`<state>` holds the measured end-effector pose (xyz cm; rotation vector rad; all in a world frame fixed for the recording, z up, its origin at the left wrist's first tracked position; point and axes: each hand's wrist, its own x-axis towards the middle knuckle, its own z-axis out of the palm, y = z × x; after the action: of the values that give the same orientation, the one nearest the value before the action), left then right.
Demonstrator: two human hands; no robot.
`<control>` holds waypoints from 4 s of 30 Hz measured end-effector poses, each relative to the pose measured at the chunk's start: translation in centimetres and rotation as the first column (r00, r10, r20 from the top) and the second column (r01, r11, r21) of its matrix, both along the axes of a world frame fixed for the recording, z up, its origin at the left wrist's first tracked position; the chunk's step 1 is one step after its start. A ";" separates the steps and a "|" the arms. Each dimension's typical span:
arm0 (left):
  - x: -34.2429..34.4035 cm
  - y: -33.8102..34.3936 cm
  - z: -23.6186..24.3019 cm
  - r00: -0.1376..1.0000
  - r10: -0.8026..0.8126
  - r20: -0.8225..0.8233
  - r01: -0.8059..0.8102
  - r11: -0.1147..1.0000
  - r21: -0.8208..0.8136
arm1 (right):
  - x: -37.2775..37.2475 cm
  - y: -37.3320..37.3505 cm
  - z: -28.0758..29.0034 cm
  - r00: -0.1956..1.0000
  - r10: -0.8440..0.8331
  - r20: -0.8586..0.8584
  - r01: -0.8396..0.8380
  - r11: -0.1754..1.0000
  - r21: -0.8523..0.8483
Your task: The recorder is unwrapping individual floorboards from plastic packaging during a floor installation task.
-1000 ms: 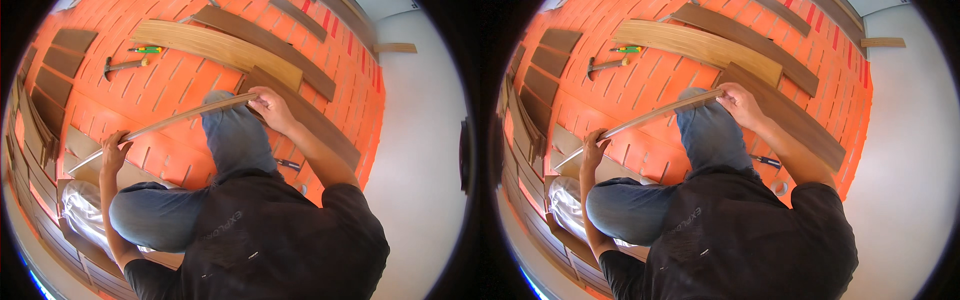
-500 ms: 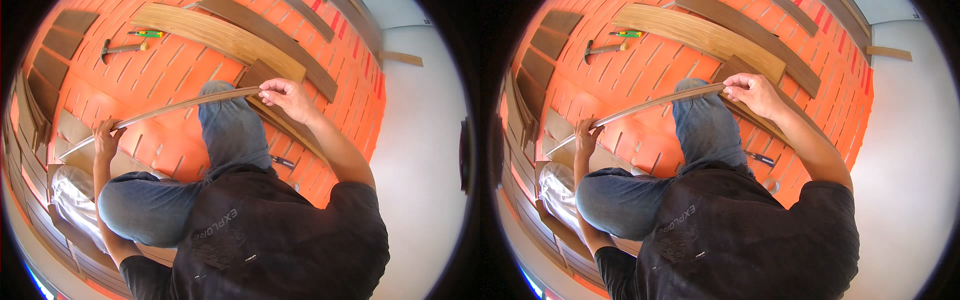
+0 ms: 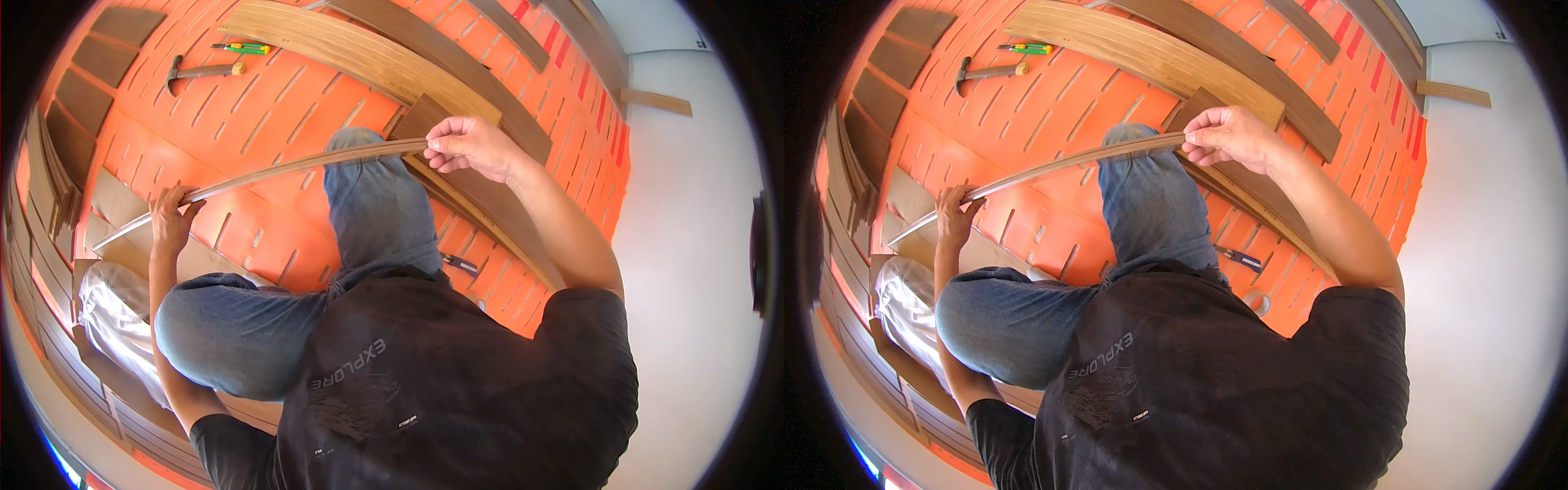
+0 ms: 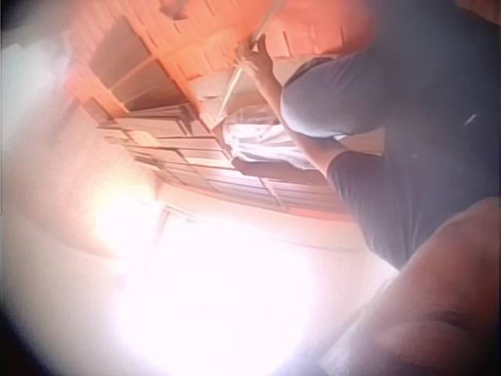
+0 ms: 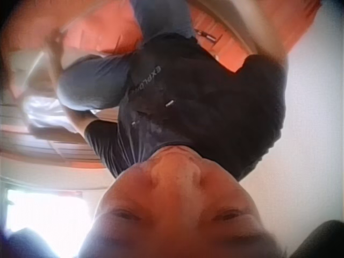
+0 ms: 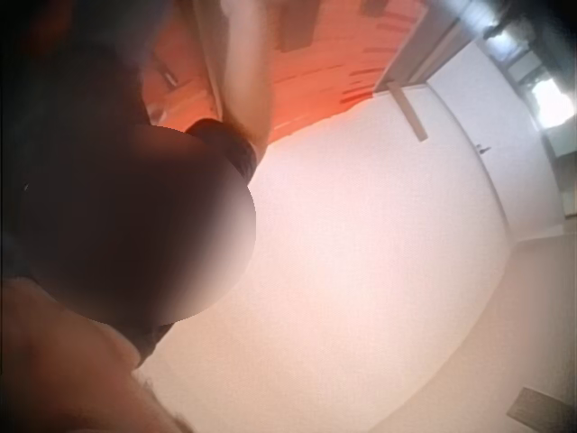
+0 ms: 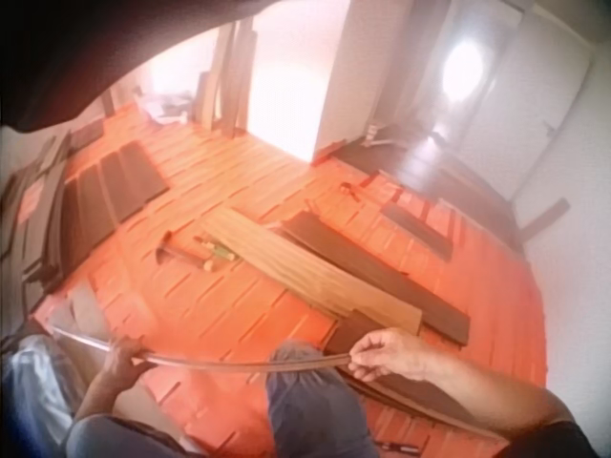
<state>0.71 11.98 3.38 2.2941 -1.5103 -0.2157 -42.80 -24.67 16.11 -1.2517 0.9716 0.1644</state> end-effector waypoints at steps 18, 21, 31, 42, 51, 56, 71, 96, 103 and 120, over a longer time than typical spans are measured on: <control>0.1 -0.6 -0.2 1.000 -0.009 0.022 0.009 1.000 -0.005 | 2.5 -2.3 1.5 0.964 0.147 -0.223 -0.142 0.989 0.042; 0.0 -0.8 -0.1 0.999 -0.011 0.033 0.011 1.000 0.002 | 3.0 -2.4 1.9 0.945 0.188 -0.267 -0.191 0.981 0.012; 0.3 -0.8 0.1 1.000 -0.004 0.008 0.005 1.000 -0.002 | 2.4 -2.5 1.2 0.973 0.178 -0.150 -0.171 0.984 0.057; 0.3 -0.5 -0.6 0.999 -0.018 0.043 0.020 0.999 -0.030 | 3.0 -3.1 1.0 0.962 0.208 -0.178 -0.191 0.976 0.105; -0.1 -0.4 -0.1 0.999 -0.016 0.037 0.016 1.000 -0.020 | 4.2 -3.7 1.4 0.905 0.346 -0.246 -0.335 0.938 0.084; -0.3 0.0 -0.1 0.999 -0.001 0.032 0.003 0.999 -0.041 | 4.0 -2.5 3.3 0.896 0.362 -0.259 -0.376 0.926 -0.007; 0.0 -0.3 0.2 1.000 0.001 0.025 0.000 0.999 -0.046 | 2.8 4.8 2.6 0.917 0.241 -0.319 -0.391 0.375 -0.841; -0.1 -0.2 0.6 0.996 0.064 -0.057 -0.065 0.998 -0.015 | 2.2 5.3 1.9 0.848 0.304 -0.434 -0.509 0.242 -0.826; 0.4 -0.1 -0.1 0.999 0.040 -0.029 -0.041 0.999 -0.032 | 2.5 6.6 1.9 0.943 0.163 -0.290 -0.329 0.320 -0.888; 1.7 -1.0 -0.1 0.997 0.033 -0.067 -0.033 0.999 0.012 | 3.4 9.4 1.5 0.942 0.301 -0.150 -0.226 0.237 -0.945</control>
<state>2.43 11.03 3.28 2.2948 -1.4405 -0.2900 -39.37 -15.25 17.61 -2.5835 0.7493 -0.2813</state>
